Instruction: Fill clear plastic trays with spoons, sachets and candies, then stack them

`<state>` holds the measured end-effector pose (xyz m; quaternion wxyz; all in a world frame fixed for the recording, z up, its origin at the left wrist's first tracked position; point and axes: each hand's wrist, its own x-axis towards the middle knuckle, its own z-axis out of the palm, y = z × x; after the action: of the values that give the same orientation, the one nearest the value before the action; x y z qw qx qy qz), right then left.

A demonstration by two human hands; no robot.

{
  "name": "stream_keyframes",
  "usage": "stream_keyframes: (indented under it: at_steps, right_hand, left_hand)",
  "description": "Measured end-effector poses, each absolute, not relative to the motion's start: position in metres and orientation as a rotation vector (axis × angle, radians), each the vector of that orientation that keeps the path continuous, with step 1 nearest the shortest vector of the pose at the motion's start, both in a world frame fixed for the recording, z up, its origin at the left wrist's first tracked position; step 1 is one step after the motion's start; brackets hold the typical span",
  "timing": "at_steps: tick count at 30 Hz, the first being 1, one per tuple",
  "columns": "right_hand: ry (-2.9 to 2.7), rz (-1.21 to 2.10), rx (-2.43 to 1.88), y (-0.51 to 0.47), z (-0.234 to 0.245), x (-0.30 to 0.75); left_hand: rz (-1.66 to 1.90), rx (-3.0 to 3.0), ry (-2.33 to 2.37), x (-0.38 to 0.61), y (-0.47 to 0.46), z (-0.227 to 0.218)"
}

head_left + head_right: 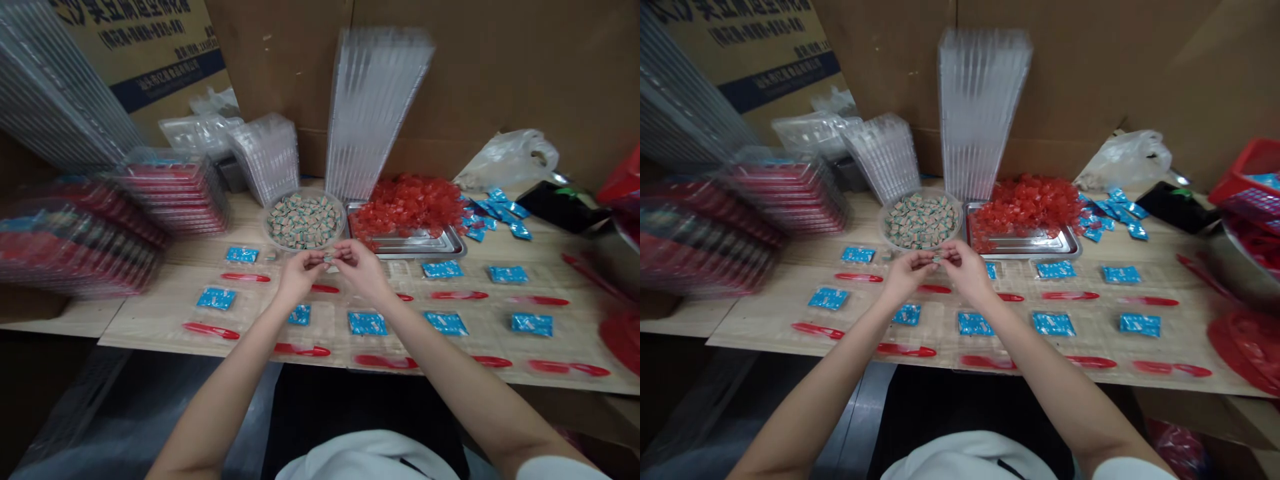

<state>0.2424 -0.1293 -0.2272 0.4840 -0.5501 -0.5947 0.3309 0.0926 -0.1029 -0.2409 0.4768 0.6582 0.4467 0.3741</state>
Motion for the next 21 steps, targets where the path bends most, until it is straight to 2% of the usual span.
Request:
stream_keyframes:
  at_steps: [4, 9, 21]
  right_hand:
    - [-1.700, 0.655, -1.391, -0.134, -0.224, 0.248]
    - [-2.004, 0.404, -1.650, -0.124, -0.222, 0.255]
    - [-2.174, 0.253, -1.689, -0.114, -0.235, 0.257]
  left_hand:
    - [0.916, 1.700, 1.091, 0.094, -0.104, -0.241]
    - [0.853, 1.917, 1.187, 0.094, -0.104, -0.240]
    - [0.556, 2.260, 1.397, 0.101, -0.100, -0.230]
